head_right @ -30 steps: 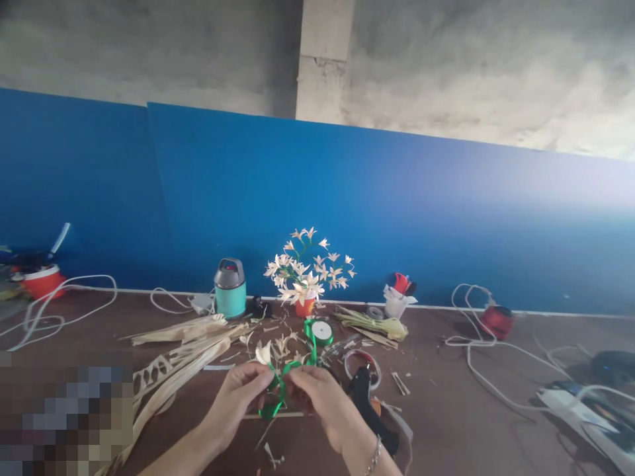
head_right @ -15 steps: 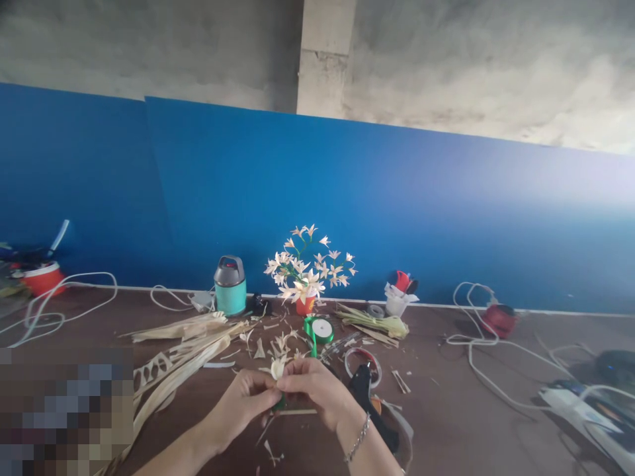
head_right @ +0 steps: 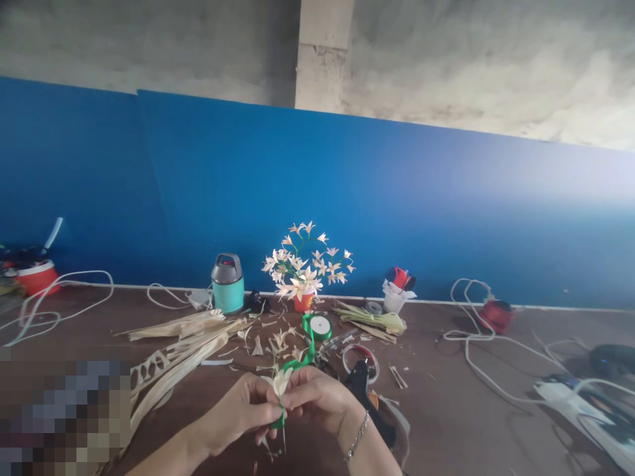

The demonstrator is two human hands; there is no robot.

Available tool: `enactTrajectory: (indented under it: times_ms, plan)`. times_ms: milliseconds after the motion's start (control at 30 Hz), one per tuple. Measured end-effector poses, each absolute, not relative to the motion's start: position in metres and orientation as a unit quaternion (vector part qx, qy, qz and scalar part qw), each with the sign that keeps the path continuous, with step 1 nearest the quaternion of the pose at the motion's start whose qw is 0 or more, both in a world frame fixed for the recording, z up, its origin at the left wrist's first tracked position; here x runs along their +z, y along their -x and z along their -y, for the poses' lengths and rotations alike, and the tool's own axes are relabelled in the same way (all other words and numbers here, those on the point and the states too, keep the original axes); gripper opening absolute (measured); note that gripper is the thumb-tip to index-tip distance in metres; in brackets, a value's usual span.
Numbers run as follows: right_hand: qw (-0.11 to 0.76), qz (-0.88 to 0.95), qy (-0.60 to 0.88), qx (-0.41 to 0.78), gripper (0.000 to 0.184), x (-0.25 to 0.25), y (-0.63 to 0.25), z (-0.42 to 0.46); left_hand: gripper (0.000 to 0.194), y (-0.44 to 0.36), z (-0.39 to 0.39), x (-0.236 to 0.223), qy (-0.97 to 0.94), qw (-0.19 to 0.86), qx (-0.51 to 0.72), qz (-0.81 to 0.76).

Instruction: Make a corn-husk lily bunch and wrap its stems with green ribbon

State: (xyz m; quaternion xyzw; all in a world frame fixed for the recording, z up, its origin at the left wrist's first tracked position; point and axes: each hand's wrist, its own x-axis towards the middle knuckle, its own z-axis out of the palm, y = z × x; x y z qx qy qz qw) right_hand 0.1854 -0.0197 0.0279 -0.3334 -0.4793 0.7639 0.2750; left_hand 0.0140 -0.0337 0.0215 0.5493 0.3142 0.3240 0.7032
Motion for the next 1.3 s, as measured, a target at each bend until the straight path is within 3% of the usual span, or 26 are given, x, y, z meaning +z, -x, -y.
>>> enactTrajectory:
  times_ms: [233, 433, 700, 1300]
  plan:
    - [0.303, 0.475, 0.345, 0.751, 0.013, 0.022, -0.181, 0.021, 0.018, -0.012, 0.031, 0.021, -0.575, 0.680, 0.316, -0.327]
    - [0.327, 0.508, 0.440, 0.664, 0.014, 0.030, -0.174, 0.020, 0.016, -0.010, 0.026, 0.023, -0.579, 0.648, 0.325, -0.374]
    - [0.296, 0.556, 0.531, 0.567, 0.009, 0.036, -0.166, 0.012, 0.009, -0.002, 0.017, 0.019, -0.616, 0.599, 0.306, -0.410]
    - [0.232, 0.647, 0.579, 0.439, 0.006, 0.032, -0.156, -0.008, 0.006, 0.009, 0.004, 0.012, -0.669, 0.589, 0.255, -0.374]
